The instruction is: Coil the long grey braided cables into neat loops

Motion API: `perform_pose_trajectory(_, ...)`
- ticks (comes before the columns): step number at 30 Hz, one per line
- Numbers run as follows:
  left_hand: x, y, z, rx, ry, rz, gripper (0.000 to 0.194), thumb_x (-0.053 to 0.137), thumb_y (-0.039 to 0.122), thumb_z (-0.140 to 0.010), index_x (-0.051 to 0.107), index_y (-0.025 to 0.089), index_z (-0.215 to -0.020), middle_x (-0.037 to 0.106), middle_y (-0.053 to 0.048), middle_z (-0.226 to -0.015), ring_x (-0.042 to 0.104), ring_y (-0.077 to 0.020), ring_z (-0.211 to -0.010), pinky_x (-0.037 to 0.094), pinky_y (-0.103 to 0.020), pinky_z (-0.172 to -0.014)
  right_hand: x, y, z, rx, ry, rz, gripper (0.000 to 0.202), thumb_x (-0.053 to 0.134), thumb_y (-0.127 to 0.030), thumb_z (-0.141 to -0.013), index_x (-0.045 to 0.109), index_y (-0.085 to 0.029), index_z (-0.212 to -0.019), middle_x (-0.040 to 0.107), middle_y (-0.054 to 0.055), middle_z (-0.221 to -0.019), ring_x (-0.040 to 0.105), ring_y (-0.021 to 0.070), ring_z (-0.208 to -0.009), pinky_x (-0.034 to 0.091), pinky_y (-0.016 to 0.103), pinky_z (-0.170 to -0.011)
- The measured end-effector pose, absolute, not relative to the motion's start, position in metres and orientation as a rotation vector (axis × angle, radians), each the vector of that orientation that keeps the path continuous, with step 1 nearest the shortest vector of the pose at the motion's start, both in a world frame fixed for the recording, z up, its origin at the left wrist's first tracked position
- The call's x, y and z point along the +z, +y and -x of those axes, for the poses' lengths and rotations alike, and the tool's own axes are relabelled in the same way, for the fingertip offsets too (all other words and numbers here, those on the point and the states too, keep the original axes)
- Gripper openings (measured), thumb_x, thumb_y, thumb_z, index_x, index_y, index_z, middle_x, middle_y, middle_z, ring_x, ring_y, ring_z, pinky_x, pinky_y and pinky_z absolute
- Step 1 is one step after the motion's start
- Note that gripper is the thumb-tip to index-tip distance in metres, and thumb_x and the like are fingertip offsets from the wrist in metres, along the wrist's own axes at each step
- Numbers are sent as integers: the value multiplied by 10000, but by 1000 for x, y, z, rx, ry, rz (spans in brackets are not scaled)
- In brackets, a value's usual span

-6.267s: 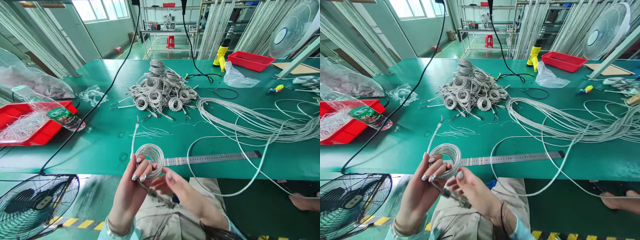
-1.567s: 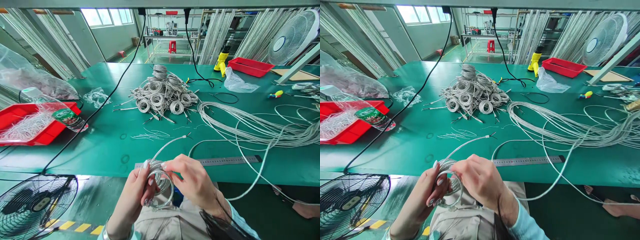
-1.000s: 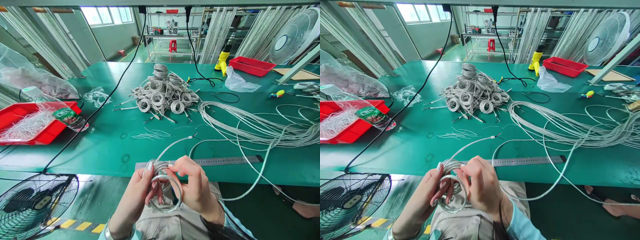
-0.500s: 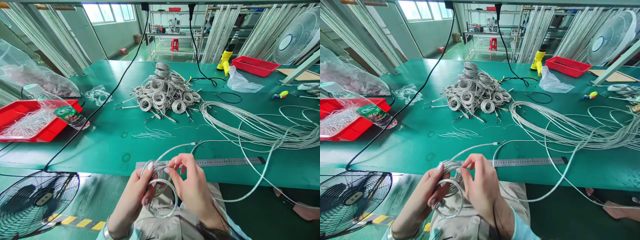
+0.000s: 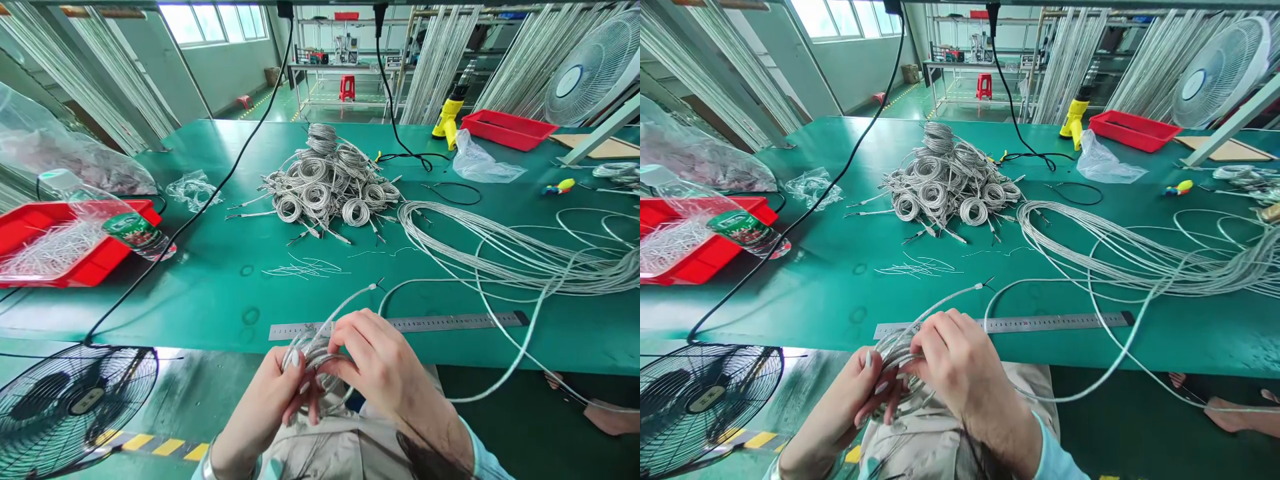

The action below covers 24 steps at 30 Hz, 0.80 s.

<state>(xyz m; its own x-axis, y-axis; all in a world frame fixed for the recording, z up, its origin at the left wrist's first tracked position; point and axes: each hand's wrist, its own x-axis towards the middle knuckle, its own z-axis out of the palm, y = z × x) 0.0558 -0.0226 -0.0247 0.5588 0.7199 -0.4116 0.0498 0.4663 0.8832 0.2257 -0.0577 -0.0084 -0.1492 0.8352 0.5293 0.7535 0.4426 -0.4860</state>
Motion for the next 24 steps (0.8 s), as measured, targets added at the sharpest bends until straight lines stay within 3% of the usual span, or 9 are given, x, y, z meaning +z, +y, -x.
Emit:
perform_pose_trajectory(2,-26,-25,-54,469,873,-1017,650,518,797,-701,447,186,-492,257,66,-298,403,-101,-325,330,-219,-430,-8,-56,-228,228,-1964,1377,157,680,-138,-794,531,-179,-816,625,14,-798,585,181,-751,492,316,-644)
perform_pose_trajectory(7,-24,-30,-55,567,772,-879,645,521,785,-713,400,191,-495,399,38,-287,215,-36,-279,365,-221,-486,-13,-55,-219,543,-1689,1429,394,588,-60,-726,528,-204,-1087,672,15,-957,627,161,-808,499,283,-674)
perform_pose_trajectory(10,-27,-33,-55,591,631,-767,595,534,742,-748,471,186,-546,251,95,-238,232,-47,-256,405,-210,-537,-17,-51,-209,821,-1434,1426,408,580,-75,-687,541,-201,-1073,671,19,-961,626,146,-811,487,251,-645)
perform_pose_trajectory(13,-31,-34,-55,584,479,-573,587,560,691,-774,391,204,-494,143,114,-226,249,-50,-240,447,-183,-597,-23,-46,-204,1198,-1167,1386,386,598,-112,-621,559,-182,-998,660,44,-983,613,166,-866,480,247,-644)
perform_pose_trajectory(17,-28,-32,-59,529,326,-282,656,583,624,-808,196,223,-464,88,125,-231,111,-29,-232,470,-154,-615,-27,-45,-209,1627,-974,1083,376,562,-169,-656,602,-166,-1030,672,50,-939,626,176,-864,496,292,-742)
perform_pose_trajectory(21,-23,-28,-63,492,404,-218,612,592,618,-809,254,222,-487,123,133,-274,72,-26,-280,468,-176,-591,-25,-44,-214,1603,-836,845,399,675,-329,-721,622,-177,-1087,635,75,-1113,592,193,-1020,473,312,-883)
perform_pose_trajectory(24,-23,-27,-65,466,433,-238,578,577,651,-799,352,205,-508,144,131,-299,91,-29,-308,467,-194,-595,-24,-40,-212,1647,-572,780,325,663,-464,-815,640,-154,-911,661,49,-911,626,119,-773,497,233,-747)
